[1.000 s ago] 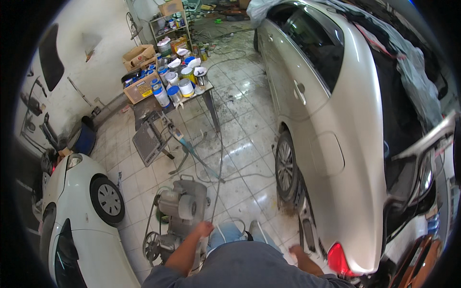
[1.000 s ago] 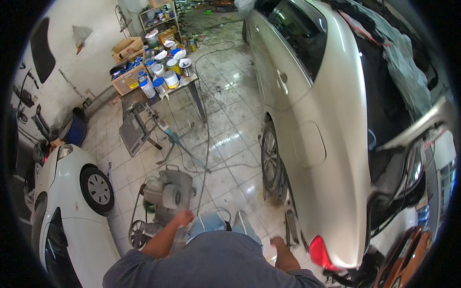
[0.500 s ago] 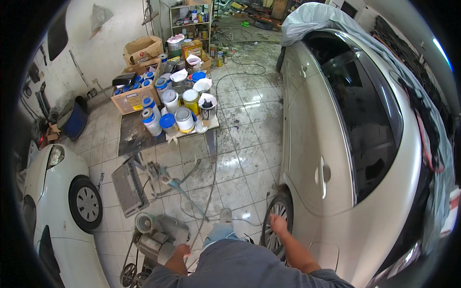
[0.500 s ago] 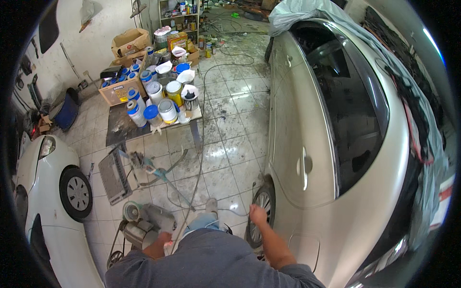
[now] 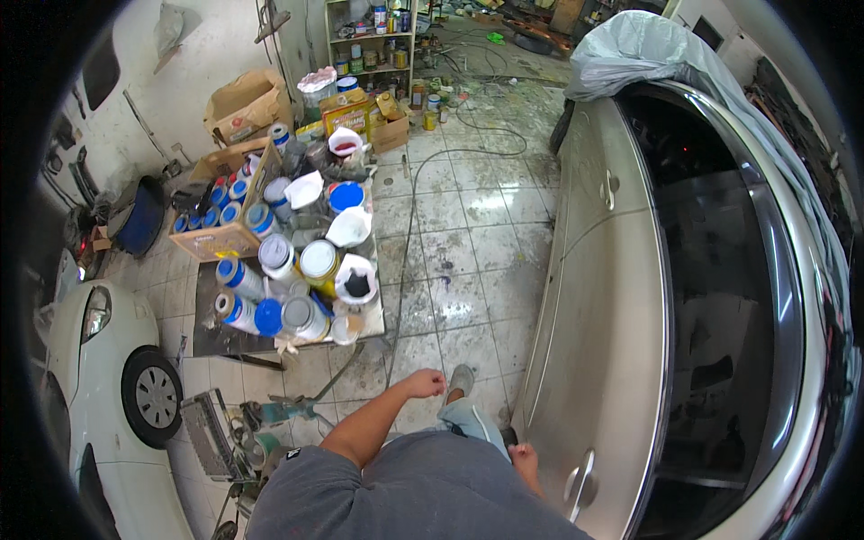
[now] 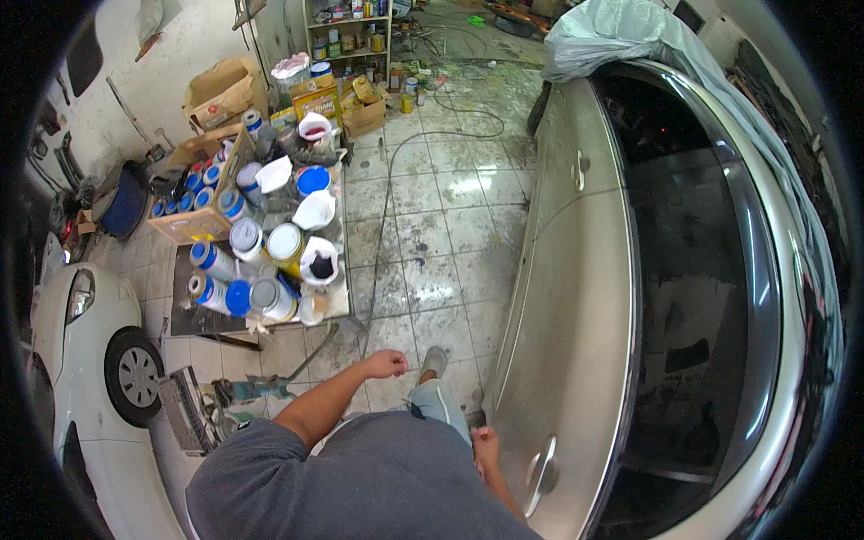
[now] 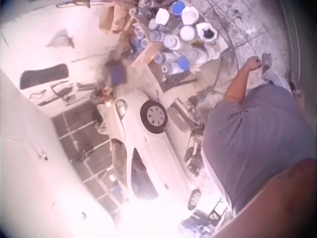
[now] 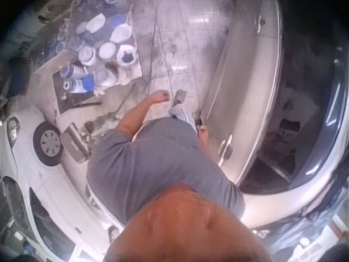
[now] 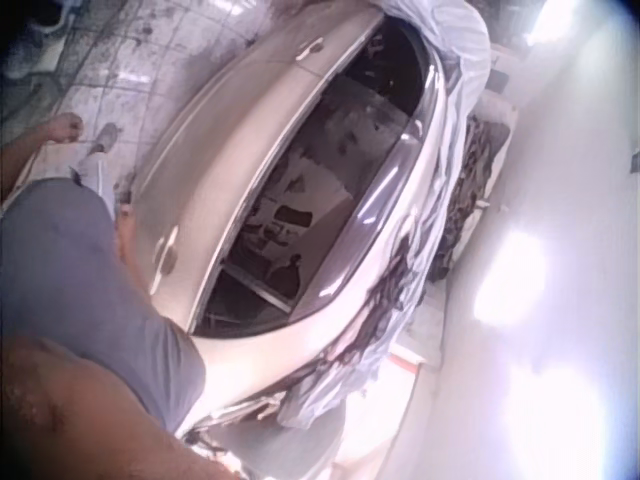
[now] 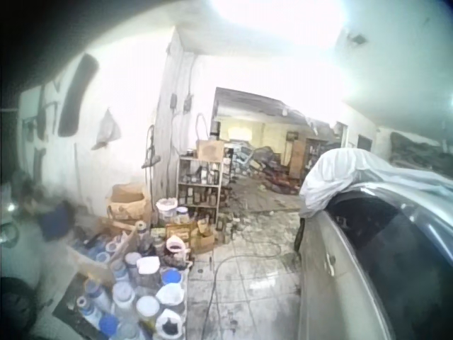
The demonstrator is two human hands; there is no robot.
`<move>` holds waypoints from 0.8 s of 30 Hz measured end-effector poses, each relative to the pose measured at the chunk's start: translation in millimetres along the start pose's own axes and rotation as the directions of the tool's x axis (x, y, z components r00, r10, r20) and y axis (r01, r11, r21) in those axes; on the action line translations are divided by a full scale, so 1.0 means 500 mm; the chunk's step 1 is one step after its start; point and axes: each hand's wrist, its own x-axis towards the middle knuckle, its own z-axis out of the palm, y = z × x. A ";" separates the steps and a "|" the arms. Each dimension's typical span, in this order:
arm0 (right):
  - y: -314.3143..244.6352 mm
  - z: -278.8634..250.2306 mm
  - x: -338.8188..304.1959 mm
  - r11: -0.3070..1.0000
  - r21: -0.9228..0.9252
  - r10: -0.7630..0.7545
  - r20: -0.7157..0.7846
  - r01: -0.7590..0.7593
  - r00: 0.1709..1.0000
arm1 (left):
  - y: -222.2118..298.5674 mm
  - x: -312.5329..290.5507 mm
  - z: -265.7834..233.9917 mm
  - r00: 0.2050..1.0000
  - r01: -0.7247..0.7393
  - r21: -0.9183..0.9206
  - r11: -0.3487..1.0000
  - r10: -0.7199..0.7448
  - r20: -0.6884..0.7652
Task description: The person prepares a car mirror by wiping it with a cloth, then carries it to a black car and fits it into place on the driver's side door. The person also handles a spray gun and connects hoses in the garage.
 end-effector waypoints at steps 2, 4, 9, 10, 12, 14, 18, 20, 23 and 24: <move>-0.181 0.022 0.195 0.947 0.020 0.319 0.067 -0.321 0.945 | 0.087 0.032 -0.033 0.995 0.100 0.101 0.990 -0.101 0.007; -0.300 0.045 0.407 0.962 -0.088 0.266 0.120 -0.257 0.956 | 0.143 0.064 -0.064 0.998 0.015 0.180 0.984 -0.003 -0.066; -0.501 0.166 0.928 0.912 -0.294 -0.199 0.290 0.286 0.936 | 0.242 0.165 -0.198 0.966 -0.003 -0.233 0.973 -0.057 -0.253; -0.572 0.208 0.994 0.920 -0.245 -0.223 0.312 0.305 0.924 | 0.280 0.171 -0.235 0.956 0.028 -0.356 0.934 -0.129 -0.263; -0.717 0.311 1.076 0.937 -0.212 -0.196 0.344 0.279 0.918 | 0.286 0.207 -0.292 0.927 0.039 -0.508 0.860 -0.221 -0.304; -0.805 0.408 1.132 0.961 -0.158 -0.151 0.382 0.225 0.912 | 0.284 0.252 -0.351 0.913 0.024 -0.618 0.786 -0.269 -0.307; -0.742 0.530 1.233 0.730 -0.402 -0.278 0.565 0.554 0.777 | 0.303 0.385 -0.512 0.916 0.017 -0.690 0.724 -0.289 -0.280; -0.694 0.506 1.223 0.526 -0.564 -0.144 0.678 0.636 0.721 | 0.322 0.441 -0.570 0.920 0.071 -0.703 0.708 -0.319 -0.228; -0.668 0.449 1.258 0.399 -0.716 0.095 0.654 0.573 0.751 | 0.352 0.529 -0.698 0.952 0.074 -0.702 0.708 -0.260 -0.162; -0.651 0.415 1.288 0.391 -0.764 0.131 0.599 0.514 0.790 | 0.363 0.570 -0.738 0.950 0.077 -0.692 0.718 -0.263 -0.167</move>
